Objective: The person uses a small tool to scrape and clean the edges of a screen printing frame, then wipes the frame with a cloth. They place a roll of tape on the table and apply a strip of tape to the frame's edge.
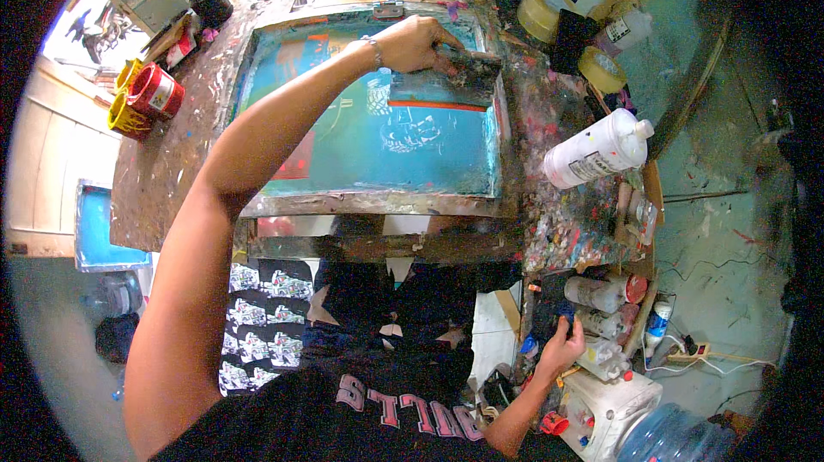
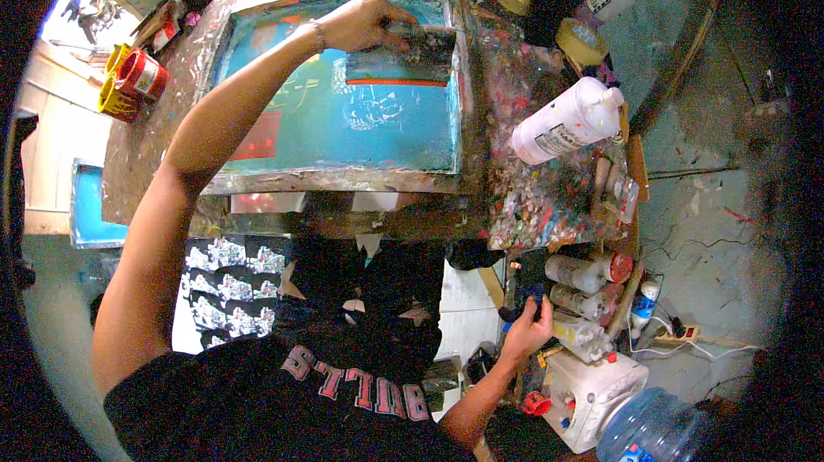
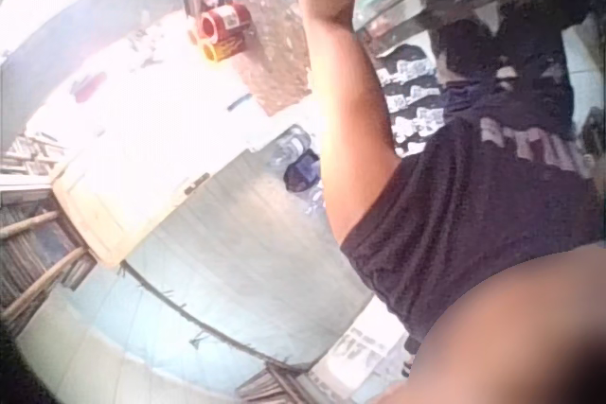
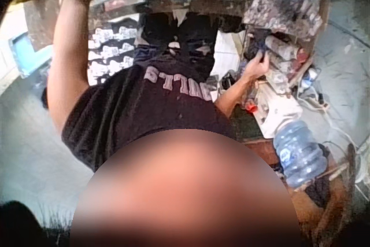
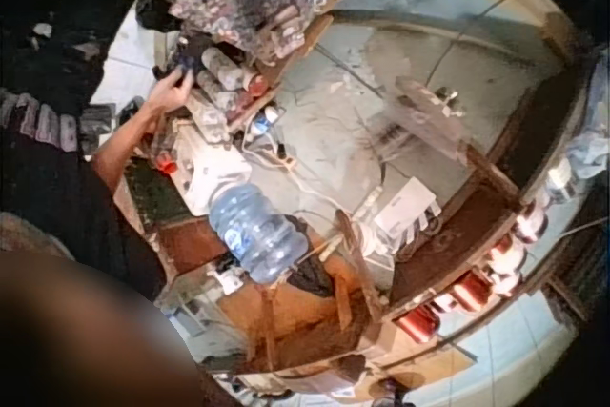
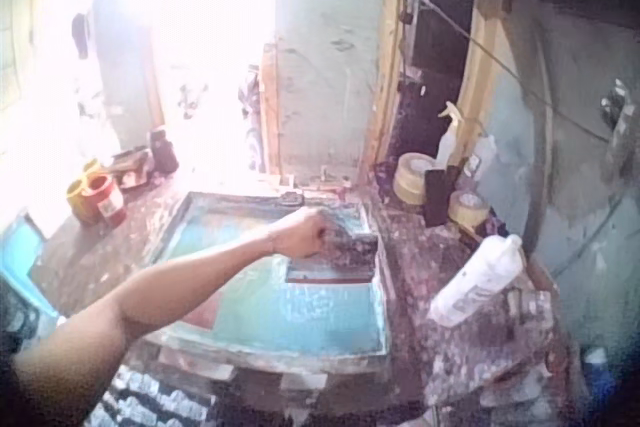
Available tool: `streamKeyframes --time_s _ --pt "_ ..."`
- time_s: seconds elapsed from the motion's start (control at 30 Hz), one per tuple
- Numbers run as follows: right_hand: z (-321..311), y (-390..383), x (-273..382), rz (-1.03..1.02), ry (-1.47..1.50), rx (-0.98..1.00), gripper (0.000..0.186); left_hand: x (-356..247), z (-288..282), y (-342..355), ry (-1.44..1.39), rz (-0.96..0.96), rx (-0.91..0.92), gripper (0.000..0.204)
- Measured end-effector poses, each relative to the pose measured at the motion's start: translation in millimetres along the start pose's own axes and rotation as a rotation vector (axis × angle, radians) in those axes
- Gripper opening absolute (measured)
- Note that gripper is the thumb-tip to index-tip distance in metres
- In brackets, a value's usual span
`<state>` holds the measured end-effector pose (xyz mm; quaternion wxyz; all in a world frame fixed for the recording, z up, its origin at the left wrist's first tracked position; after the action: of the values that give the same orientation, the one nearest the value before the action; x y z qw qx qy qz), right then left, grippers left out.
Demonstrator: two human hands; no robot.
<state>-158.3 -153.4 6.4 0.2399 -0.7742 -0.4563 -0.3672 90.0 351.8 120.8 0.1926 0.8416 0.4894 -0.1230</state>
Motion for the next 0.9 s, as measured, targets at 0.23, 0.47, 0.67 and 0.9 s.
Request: streamKeyframes --time_s 0.23,0.47,0.67,0.9 --pt "29.6 15.3 35.1 -0.145 0.061 0.118 0.02 -30.3 -37.0 -56.1 0.062 0.022 -0.282 0.045" --pt "52.0 12.8 53.8 0.121 0.511 0.417 0.016 -51.3 -16.0 -130.0 -0.328 -0.205 -0.411 0.049" --pt "61.6 57.6 68.4 0.26 0.923 0.273 0.02 -56.9 -4.9 -153.6 -0.385 -0.309 -0.439 0.048" --pt "72.9 61.2 74.5 0.243 1.143 0.115 0.02 -71.4 -22.5 -138.4 -0.095 -0.409 -0.451 0.042"
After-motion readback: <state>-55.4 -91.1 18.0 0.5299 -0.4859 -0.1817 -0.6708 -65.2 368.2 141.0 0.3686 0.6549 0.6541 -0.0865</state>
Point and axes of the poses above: each hand's wrist, its own y-axis towards the middle knuckle, its own z-axis out of the palm, x = y × z, the point moved 4 cm from there along y, towards the middle knuckle, and after that the axes turned 10 degrees about z, right-handed, at the moved point
